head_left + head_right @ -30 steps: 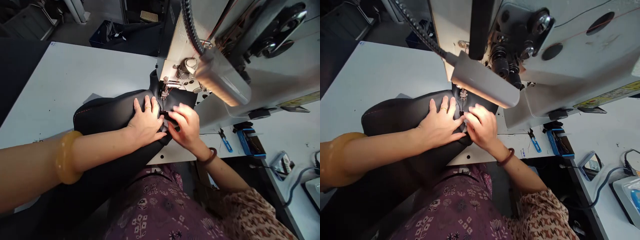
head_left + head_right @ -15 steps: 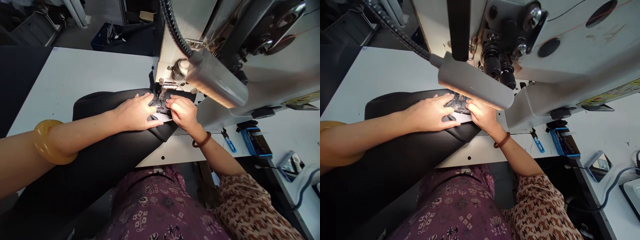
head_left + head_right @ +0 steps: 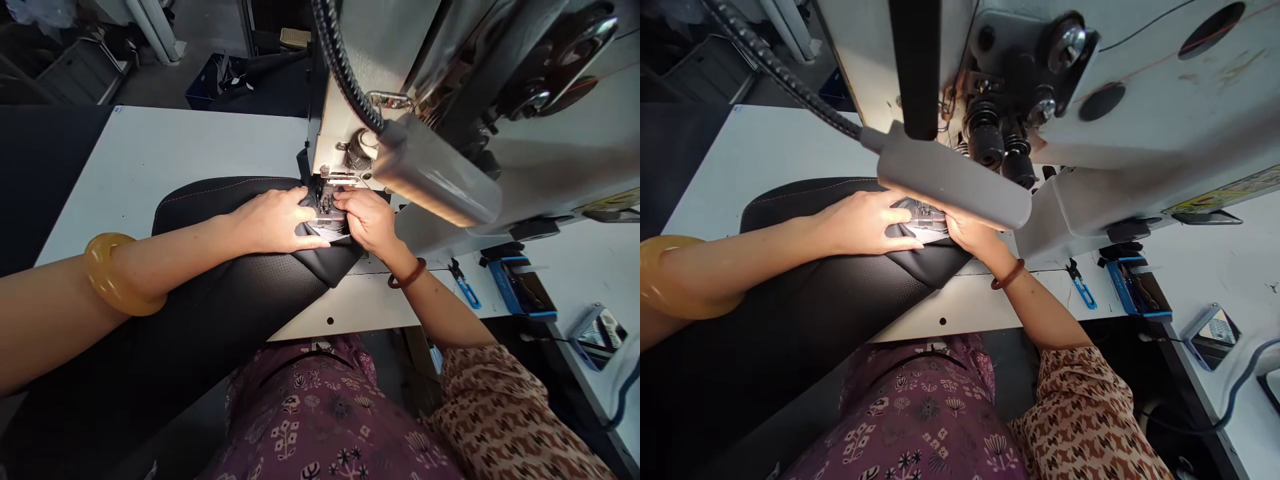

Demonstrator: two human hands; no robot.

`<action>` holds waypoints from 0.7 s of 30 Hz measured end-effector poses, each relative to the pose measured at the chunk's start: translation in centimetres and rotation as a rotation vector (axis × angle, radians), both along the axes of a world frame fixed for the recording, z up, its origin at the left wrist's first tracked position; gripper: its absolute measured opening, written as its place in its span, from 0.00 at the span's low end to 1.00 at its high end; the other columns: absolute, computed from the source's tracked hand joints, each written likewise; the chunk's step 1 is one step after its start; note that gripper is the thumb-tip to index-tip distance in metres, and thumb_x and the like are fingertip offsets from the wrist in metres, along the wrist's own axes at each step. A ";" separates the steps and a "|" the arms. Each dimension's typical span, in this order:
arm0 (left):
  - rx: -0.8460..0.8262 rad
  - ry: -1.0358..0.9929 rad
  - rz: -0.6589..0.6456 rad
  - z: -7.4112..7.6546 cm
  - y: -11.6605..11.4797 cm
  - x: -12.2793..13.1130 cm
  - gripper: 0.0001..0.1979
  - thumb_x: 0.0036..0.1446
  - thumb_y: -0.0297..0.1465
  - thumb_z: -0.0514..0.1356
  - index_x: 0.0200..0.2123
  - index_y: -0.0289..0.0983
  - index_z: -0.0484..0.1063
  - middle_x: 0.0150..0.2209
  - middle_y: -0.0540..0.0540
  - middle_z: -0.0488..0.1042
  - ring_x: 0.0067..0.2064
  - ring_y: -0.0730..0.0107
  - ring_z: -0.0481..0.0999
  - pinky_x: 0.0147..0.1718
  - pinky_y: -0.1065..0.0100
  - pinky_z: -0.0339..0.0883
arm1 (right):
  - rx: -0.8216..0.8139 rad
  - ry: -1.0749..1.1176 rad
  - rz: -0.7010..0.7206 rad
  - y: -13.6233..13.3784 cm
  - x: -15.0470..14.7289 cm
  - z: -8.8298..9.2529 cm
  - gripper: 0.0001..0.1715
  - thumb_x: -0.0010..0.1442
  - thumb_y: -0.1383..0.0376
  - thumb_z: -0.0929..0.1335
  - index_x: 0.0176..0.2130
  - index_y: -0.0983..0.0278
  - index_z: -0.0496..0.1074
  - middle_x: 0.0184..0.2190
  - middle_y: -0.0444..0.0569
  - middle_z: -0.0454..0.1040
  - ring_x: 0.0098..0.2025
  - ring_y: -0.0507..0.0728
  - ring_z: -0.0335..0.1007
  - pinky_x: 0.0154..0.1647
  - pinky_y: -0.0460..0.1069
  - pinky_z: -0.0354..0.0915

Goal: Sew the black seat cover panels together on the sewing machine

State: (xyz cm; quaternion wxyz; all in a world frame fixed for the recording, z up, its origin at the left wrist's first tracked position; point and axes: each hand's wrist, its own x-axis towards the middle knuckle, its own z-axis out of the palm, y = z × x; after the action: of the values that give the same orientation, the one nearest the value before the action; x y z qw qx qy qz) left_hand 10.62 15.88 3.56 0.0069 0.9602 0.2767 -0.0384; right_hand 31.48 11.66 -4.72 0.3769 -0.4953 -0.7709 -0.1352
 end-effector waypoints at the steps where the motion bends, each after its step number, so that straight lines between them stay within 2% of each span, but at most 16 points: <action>1: -0.005 0.000 -0.001 -0.1 0.1 0.0 0.28 0.56 0.55 0.51 0.45 0.41 0.76 0.52 0.42 0.69 0.42 0.56 0.75 0.42 0.59 0.71 | -0.018 0.020 -0.003 0.2 0.0 -0.1 0.18 0.62 0.69 0.57 0.35 0.62 0.75 0.38 0.47 0.78 0.44 0.55 0.73 0.49 0.53 0.70; 8: 0.007 -0.034 -0.010 -0.6 0.3 -0.3 0.29 0.56 0.55 0.50 0.47 0.41 0.75 0.48 0.41 0.71 0.44 0.56 0.74 0.43 0.60 0.70 | -0.139 0.094 -0.020 0.4 0.2 -0.6 0.19 0.64 0.66 0.56 0.34 0.60 0.73 0.37 0.49 0.77 0.44 0.56 0.73 0.50 0.55 0.68; 11: 0.017 -0.026 -0.019 -0.6 0.2 -0.2 0.29 0.56 0.55 0.50 0.45 0.41 0.76 0.49 0.40 0.71 0.44 0.56 0.74 0.43 0.59 0.71 | -0.137 0.113 0.017 0.4 0.3 -0.6 0.18 0.63 0.67 0.57 0.34 0.61 0.74 0.37 0.49 0.77 0.44 0.57 0.73 0.50 0.55 0.68; 15: 0.016 -0.025 -0.034 -0.4 0.0 -0.1 0.29 0.57 0.54 0.51 0.50 0.40 0.73 0.54 0.38 0.67 0.47 0.52 0.73 0.46 0.56 0.70 | -0.139 0.139 0.020 0.3 0.3 -0.7 0.17 0.62 0.68 0.58 0.35 0.61 0.75 0.38 0.49 0.77 0.46 0.58 0.72 0.51 0.56 0.68; 18: 0.008 0.007 -0.006 -0.3 -0.1 -0.1 0.29 0.56 0.54 0.52 0.51 0.41 0.72 0.53 0.39 0.68 0.47 0.52 0.74 0.45 0.57 0.70 | -0.159 0.145 -0.016 0.3 0.2 -0.7 0.18 0.62 0.68 0.58 0.33 0.61 0.75 0.38 0.49 0.77 0.46 0.57 0.72 0.51 0.56 0.68; 21: 0.010 0.026 0.015 -0.3 -0.1 0.0 0.29 0.55 0.55 0.52 0.50 0.42 0.73 0.52 0.40 0.69 0.46 0.54 0.74 0.44 0.59 0.70 | -0.117 0.158 0.018 0.2 0.1 -0.5 0.18 0.61 0.69 0.58 0.32 0.62 0.75 0.37 0.50 0.78 0.45 0.57 0.73 0.50 0.55 0.69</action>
State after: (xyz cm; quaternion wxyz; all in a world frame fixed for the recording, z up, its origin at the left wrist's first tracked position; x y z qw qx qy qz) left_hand 10.57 15.77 3.26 -0.0012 0.9575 0.2842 -0.0494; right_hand 31.55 11.89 -5.22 0.4083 -0.5187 -0.7497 -0.0473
